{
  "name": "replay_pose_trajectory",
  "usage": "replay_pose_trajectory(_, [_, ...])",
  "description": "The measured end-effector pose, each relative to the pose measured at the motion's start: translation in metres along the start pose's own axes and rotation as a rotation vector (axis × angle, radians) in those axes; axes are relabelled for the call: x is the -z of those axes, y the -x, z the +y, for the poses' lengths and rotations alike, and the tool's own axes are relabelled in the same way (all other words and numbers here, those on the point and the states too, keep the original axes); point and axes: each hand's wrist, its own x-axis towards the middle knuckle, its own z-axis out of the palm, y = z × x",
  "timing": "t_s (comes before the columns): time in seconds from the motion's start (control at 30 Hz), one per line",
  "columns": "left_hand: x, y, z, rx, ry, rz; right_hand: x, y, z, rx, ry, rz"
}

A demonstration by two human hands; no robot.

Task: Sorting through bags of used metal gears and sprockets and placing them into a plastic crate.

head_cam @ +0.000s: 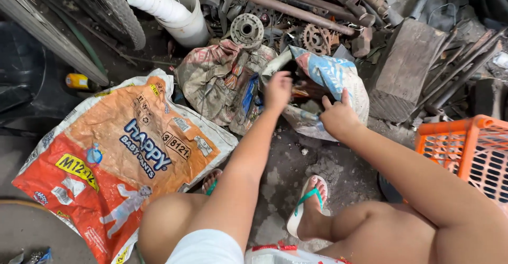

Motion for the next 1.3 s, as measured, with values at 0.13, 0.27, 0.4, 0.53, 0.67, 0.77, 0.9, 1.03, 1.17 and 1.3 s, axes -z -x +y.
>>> replay_pose_trajectory(0.13, [0.086,0.017,-0.019,0.213,-0.350,0.306,-0.010,-0.003,0.005,-0.002,0.075,-0.055])
replay_pose_trajectory(0.27, [0.116,0.037,-0.085,0.435,-0.796,0.234,-0.028,-0.019,0.022,-0.172,-0.036,0.004])
replay_pose_trajectory(0.4, [0.114,0.036,-0.111,0.532,-0.879,0.015,-0.015,-0.027,0.026,-0.305,-0.181,-0.072])
replay_pose_trajectory(0.53, [0.117,0.018,-0.136,0.555,-0.913,-0.046,-0.029,-0.035,0.031,-0.305,-0.150,-0.045])
replay_pose_trajectory(0.67, [0.128,-0.001,-0.148,0.600,-0.815,-0.109,-0.033,-0.036,0.035,-0.336,-0.154,-0.073])
replay_pose_trajectory(0.77, [0.137,-0.013,-0.165,0.650,-0.587,-0.095,-0.036,-0.036,0.035,-0.327,-0.158,-0.078])
replay_pose_trajectory(0.9, [0.149,-0.037,-0.181,0.735,0.028,0.026,-0.018,-0.035,0.033,-0.338,-0.162,-0.131])
replay_pose_trajectory(1.03, [0.175,-0.047,-0.085,0.673,0.048,0.054,-0.022,-0.033,0.034,-0.324,-0.184,-0.081])
replay_pose_trajectory(1.17, [0.179,-0.065,0.008,0.744,0.427,-0.015,-0.013,-0.035,0.033,-0.298,-0.200,-0.092])
replay_pose_trajectory(1.3, [0.120,-0.080,-0.019,0.835,0.962,-0.265,0.011,-0.037,0.031,-0.270,-0.246,-0.153])
